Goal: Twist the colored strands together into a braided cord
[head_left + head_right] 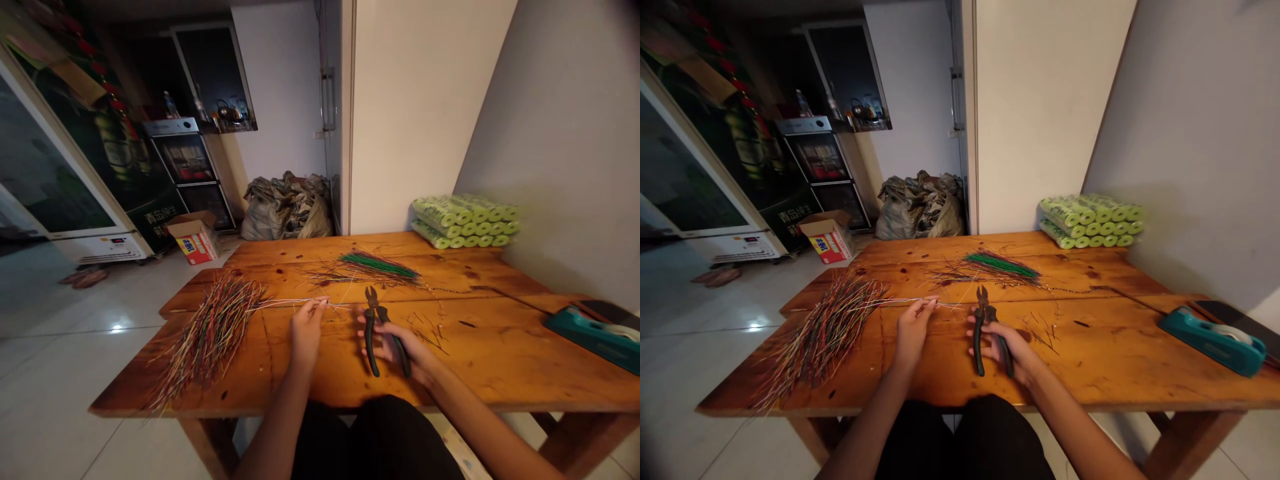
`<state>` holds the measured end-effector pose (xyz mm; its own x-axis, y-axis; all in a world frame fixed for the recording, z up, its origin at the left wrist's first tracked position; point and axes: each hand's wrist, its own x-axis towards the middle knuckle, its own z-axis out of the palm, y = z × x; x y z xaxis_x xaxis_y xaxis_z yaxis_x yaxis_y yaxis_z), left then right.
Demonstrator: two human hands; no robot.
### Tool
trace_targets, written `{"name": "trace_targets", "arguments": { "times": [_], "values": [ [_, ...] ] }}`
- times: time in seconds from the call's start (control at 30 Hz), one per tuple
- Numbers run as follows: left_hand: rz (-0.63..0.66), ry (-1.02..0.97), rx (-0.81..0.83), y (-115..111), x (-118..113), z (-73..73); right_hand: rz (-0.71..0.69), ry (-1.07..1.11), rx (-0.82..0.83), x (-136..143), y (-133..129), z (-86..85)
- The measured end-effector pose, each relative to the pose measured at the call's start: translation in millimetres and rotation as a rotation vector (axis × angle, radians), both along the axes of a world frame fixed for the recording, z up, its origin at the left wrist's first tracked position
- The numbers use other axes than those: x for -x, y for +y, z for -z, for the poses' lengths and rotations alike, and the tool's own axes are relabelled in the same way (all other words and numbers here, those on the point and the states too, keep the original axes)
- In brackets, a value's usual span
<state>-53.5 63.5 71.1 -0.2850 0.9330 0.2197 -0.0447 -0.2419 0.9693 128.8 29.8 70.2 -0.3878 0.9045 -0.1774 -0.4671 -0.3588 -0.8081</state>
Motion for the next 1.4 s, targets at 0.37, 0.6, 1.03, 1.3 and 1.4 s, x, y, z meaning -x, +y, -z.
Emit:
{"name": "trace_targets", "arguments": {
  "times": [0.37, 0.6, 1.03, 1.3, 1.4],
  "values": [
    [-0.067, -0.083, -0.036, 3.6, 10.5, 11.4, -0.05, -0.088, -0.084, 1.5, -3.6, 6.3],
    [-0.031, -0.103, -0.039, 4.6, 8.9, 13.9, -0.037, -0.061, -0.115, 6.7, -1.6, 0.7],
    [-0.048, -0.124, 0.001, 4.4, 9.4, 12.4, -0.056, -0.133, -0.101, 16.5, 2.3, 4.1],
    [-0.033, -0.105, -0.027, 5.4, 9.3, 16.0, -0.093, -0.408, -0.134, -0.1, -5.9, -3.5],
    [-0.047, -0.125, -0.024, 4.6, 9.5, 14.9, -0.121, -0.51, -0.187, -3.5, -8.2, -12.8]
  ]
}}
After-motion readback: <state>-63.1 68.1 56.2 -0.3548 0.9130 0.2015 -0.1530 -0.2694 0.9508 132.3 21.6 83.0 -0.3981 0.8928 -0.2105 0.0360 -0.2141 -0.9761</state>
